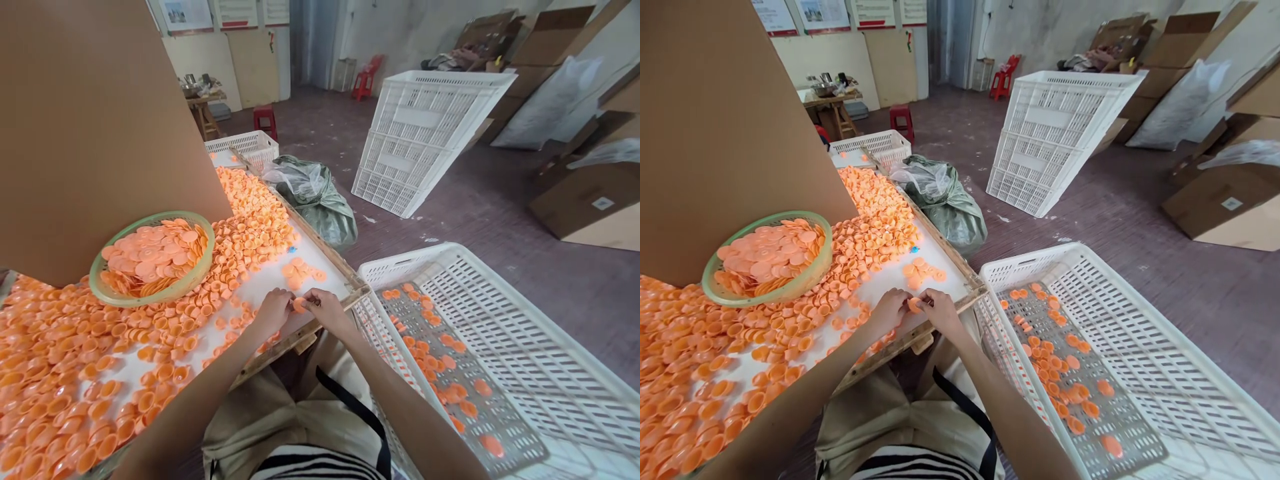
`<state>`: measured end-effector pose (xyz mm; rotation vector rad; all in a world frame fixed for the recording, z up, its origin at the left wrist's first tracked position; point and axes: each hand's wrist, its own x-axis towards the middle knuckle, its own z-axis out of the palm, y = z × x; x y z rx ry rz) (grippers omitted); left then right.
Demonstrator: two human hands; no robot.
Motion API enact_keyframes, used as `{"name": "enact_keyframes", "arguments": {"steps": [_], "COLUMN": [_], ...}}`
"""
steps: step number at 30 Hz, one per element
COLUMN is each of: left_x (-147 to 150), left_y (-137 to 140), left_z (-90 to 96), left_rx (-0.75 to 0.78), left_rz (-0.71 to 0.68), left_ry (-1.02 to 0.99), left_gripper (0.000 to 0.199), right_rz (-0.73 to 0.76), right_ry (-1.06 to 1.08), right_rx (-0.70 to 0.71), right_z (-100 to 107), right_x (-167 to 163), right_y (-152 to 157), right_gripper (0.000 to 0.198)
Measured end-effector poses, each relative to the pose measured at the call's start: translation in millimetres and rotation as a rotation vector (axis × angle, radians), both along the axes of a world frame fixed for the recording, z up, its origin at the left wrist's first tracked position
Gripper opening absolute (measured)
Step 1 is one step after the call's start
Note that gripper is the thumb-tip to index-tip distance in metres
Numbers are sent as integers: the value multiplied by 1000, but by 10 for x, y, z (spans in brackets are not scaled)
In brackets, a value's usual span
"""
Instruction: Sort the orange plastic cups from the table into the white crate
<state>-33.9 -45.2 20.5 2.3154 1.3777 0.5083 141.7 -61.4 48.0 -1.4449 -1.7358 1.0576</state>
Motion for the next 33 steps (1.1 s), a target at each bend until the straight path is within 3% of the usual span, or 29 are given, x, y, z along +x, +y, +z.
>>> {"name": "enact_keyframes", "arguments": {"steps": [5, 14, 33], "left_x": [-40, -97, -106], "left_y": [85, 135, 170], "left_z": [-44, -109, -43], "left_rx": [-183, -448, -518], "left_rz": [123, 93, 110], "left_ry": [-192, -427, -400], "left_gripper": [28, 22, 20], "right_rz": [20, -14, -29], "right_ry": [-84, -241, -341], "right_rx": [-26, -58, -123], "right_z": [-99, -203, -245], "right_x": [-56, -152, -169], "right_y": [134, 207, 178], "right_gripper": [9, 9, 14]}}
